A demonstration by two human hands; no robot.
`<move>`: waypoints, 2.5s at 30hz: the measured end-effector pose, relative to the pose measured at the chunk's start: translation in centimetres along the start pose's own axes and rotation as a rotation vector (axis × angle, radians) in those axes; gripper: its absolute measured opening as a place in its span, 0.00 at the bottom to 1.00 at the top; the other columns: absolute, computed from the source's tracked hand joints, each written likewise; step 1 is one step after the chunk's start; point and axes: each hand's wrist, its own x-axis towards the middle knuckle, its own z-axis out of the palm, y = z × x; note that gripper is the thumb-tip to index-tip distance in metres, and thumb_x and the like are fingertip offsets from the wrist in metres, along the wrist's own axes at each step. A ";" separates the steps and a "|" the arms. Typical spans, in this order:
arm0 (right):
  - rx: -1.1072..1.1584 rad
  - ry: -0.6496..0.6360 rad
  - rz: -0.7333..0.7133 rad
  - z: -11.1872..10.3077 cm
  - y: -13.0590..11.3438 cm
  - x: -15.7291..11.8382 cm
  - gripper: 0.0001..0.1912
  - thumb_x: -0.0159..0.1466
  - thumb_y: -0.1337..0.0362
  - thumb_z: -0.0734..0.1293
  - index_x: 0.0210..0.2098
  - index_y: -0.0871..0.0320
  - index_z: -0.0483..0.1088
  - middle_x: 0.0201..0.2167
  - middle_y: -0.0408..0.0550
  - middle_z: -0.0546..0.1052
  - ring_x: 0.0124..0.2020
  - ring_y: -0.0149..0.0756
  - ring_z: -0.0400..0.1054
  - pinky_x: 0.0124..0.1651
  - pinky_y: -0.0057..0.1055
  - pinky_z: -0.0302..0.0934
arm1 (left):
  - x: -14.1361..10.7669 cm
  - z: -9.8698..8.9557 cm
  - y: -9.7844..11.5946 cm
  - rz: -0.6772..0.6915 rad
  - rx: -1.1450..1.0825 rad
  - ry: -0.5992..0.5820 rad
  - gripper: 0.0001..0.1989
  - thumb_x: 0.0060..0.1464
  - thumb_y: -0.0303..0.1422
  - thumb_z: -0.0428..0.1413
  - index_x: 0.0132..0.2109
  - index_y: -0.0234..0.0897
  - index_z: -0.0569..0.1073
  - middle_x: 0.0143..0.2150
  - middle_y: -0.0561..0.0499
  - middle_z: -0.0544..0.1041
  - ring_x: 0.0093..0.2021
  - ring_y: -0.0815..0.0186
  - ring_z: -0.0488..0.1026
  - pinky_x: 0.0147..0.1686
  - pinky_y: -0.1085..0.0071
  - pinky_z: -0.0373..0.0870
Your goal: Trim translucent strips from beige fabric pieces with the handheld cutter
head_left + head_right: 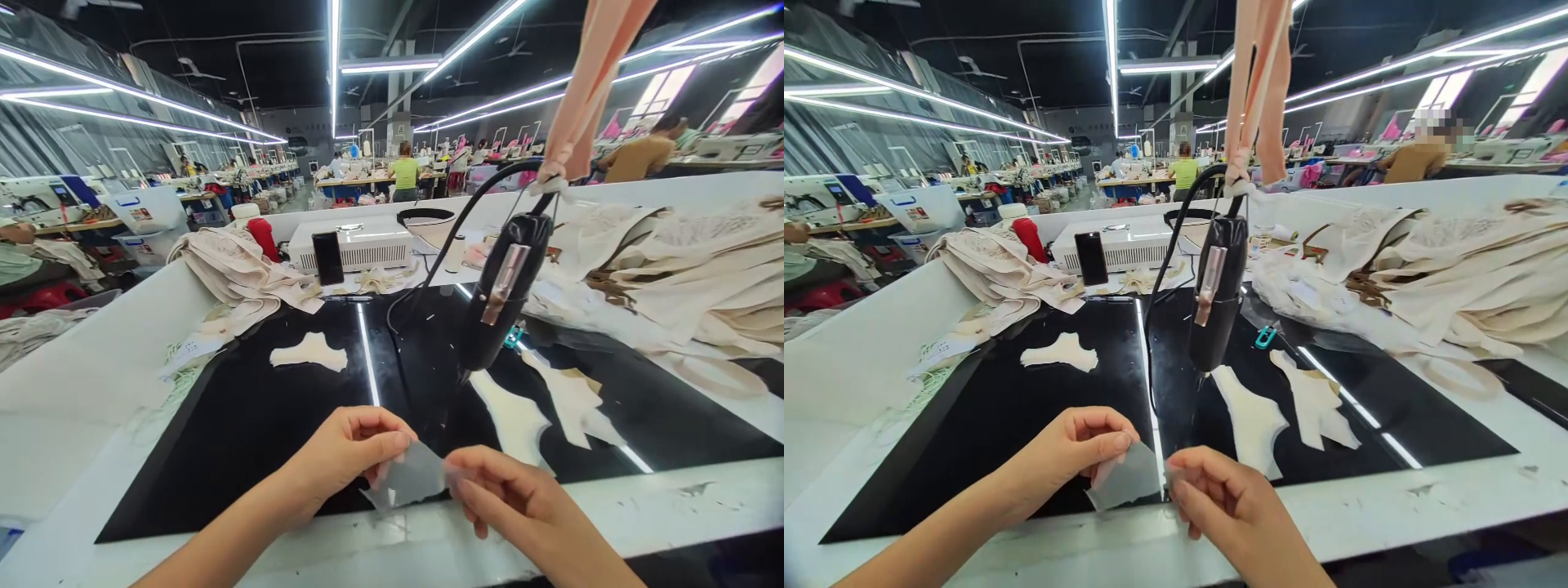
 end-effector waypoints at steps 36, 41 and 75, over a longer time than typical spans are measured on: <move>-0.517 -0.105 -0.468 4.1 0.8 3.2 0.15 0.71 0.66 0.57 0.30 0.54 0.70 0.34 0.45 0.73 0.27 0.32 0.67 0.30 0.33 0.61 | 0.4 -5.4 -0.6 0.203 0.723 0.288 0.07 0.57 0.34 0.58 0.35 0.38 0.79 0.36 0.53 0.76 0.33 0.67 0.67 0.34 0.71 0.61; -0.629 -0.017 -0.616 3.9 1.3 3.8 0.13 0.72 0.69 0.55 0.33 0.55 0.67 0.32 0.47 0.73 0.31 0.37 0.72 0.35 0.37 0.67 | 0.7 -5.5 -0.9 0.212 0.759 0.334 0.10 0.60 0.36 0.56 0.44 0.41 0.81 0.42 0.51 0.78 0.35 0.65 0.70 0.36 0.70 0.63; -0.769 0.537 -0.160 -14.0 3.8 0.3 0.17 0.72 0.50 0.61 0.46 0.51 0.76 0.47 0.50 0.79 0.41 0.42 0.74 0.43 0.36 0.68 | 0.7 -8.8 -5.9 0.048 0.585 0.617 0.24 0.50 0.62 0.58 0.49 0.60 0.77 0.22 0.63 0.68 0.27 0.67 0.67 0.24 0.76 0.50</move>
